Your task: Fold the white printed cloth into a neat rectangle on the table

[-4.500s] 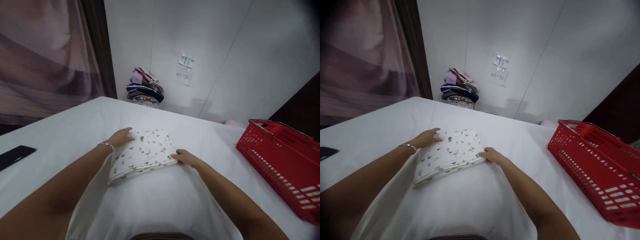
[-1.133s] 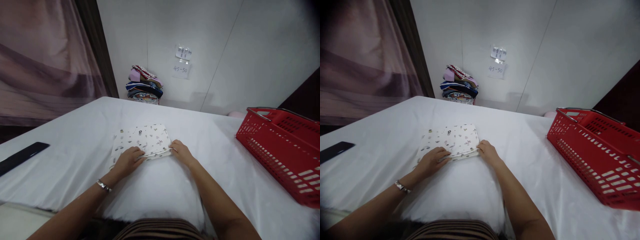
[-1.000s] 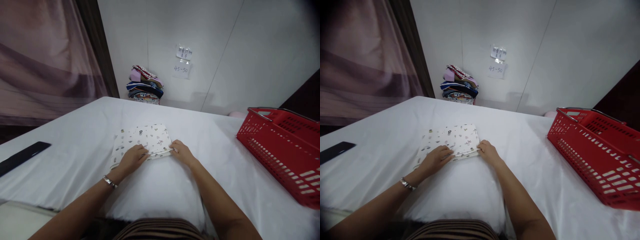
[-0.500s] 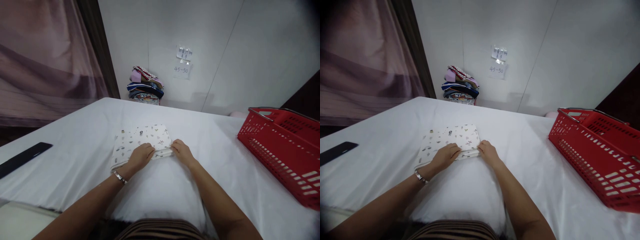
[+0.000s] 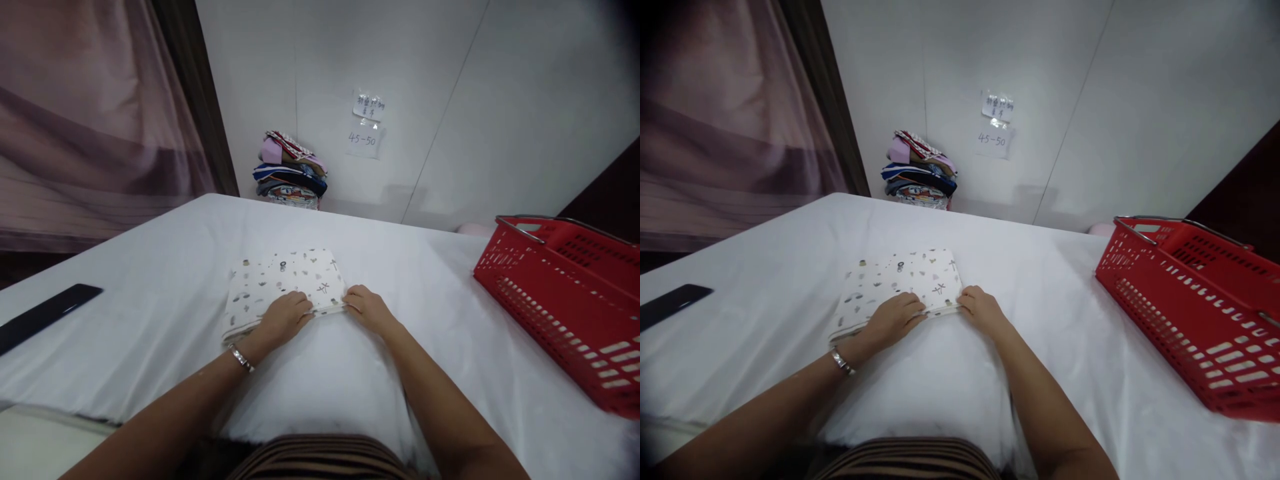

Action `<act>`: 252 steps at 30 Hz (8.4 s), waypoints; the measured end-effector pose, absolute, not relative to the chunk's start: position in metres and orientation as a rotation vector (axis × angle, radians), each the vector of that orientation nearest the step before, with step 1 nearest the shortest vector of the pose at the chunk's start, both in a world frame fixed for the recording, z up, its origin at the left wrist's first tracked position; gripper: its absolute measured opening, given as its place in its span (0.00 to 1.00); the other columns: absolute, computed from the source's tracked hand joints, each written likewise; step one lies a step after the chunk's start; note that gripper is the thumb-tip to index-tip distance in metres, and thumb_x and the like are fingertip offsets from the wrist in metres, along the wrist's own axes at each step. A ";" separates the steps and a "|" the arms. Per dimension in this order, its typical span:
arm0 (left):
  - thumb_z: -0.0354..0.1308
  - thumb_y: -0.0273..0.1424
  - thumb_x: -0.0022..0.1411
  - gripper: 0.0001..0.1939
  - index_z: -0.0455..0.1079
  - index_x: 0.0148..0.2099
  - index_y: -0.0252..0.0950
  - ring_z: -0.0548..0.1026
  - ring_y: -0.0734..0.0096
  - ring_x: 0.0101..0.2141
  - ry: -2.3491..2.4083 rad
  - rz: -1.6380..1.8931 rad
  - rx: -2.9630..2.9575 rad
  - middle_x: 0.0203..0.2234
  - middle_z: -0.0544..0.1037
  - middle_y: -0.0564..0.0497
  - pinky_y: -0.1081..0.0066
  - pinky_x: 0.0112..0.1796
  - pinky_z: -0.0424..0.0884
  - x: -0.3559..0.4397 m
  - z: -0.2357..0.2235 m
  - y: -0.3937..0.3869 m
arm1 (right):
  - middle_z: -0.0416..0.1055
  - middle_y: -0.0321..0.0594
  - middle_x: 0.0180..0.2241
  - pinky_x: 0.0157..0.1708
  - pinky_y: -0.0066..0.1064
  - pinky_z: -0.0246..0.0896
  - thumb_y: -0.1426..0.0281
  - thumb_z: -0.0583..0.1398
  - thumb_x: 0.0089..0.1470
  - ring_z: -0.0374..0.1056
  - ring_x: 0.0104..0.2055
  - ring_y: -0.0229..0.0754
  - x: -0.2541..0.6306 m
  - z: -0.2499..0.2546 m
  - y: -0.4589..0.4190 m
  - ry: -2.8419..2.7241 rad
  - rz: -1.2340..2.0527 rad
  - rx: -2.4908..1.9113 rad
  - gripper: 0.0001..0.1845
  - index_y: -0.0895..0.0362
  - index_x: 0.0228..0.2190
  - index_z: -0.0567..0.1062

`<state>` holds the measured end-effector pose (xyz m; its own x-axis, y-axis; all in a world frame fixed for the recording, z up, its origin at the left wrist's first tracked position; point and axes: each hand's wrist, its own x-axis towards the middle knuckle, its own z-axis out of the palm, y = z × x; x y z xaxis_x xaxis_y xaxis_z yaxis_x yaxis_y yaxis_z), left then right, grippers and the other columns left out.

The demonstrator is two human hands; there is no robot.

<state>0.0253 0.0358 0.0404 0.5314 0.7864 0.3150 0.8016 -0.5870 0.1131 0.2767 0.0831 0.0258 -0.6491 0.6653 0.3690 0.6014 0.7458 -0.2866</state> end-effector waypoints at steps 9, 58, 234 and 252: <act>0.45 0.32 0.66 0.12 0.69 0.37 0.37 0.67 0.68 0.34 -1.503 -0.412 -2.671 0.32 0.70 0.49 0.71 0.32 0.62 0.028 0.047 0.037 | 0.70 0.39 0.41 0.39 0.29 0.61 0.72 0.53 0.57 0.64 0.43 0.39 0.275 0.020 0.087 -2.408 0.206 -0.989 0.10 0.53 0.37 0.74; 0.50 0.35 0.62 0.09 0.69 0.41 0.38 0.68 0.65 0.38 -1.562 -0.341 -2.714 0.36 0.71 0.49 0.69 0.34 0.62 0.026 0.051 0.040 | 0.68 0.45 0.43 0.41 0.31 0.60 0.75 0.51 0.56 0.62 0.45 0.42 0.273 0.050 0.089 -2.764 -0.001 -0.917 0.13 0.57 0.42 0.70; 0.54 0.44 0.56 0.17 0.72 0.38 0.37 0.72 0.68 0.36 -2.181 -1.638 -2.055 0.34 0.75 0.50 0.69 0.40 0.69 -0.089 0.012 -0.024 | 0.65 0.44 0.54 0.58 0.44 0.48 0.54 0.49 0.55 0.55 0.59 0.46 0.239 -0.007 0.103 -1.870 0.397 -1.198 0.27 0.57 0.47 0.72; 0.51 0.35 0.62 0.10 0.73 0.37 0.40 0.69 0.69 0.39 -1.861 -1.249 -2.308 0.35 0.73 0.50 0.68 0.40 0.68 -0.075 0.021 -0.031 | 0.72 0.42 0.38 0.43 0.39 0.61 0.65 0.52 0.59 0.64 0.41 0.44 0.175 0.020 0.055 -2.310 0.303 -0.767 0.13 0.53 0.37 0.76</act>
<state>-0.0745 -0.0315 0.0211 0.0308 0.8581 0.5126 0.7992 -0.3292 0.5029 0.1745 0.0548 0.0198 -0.5989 0.6003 0.5301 0.4434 0.7998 -0.4047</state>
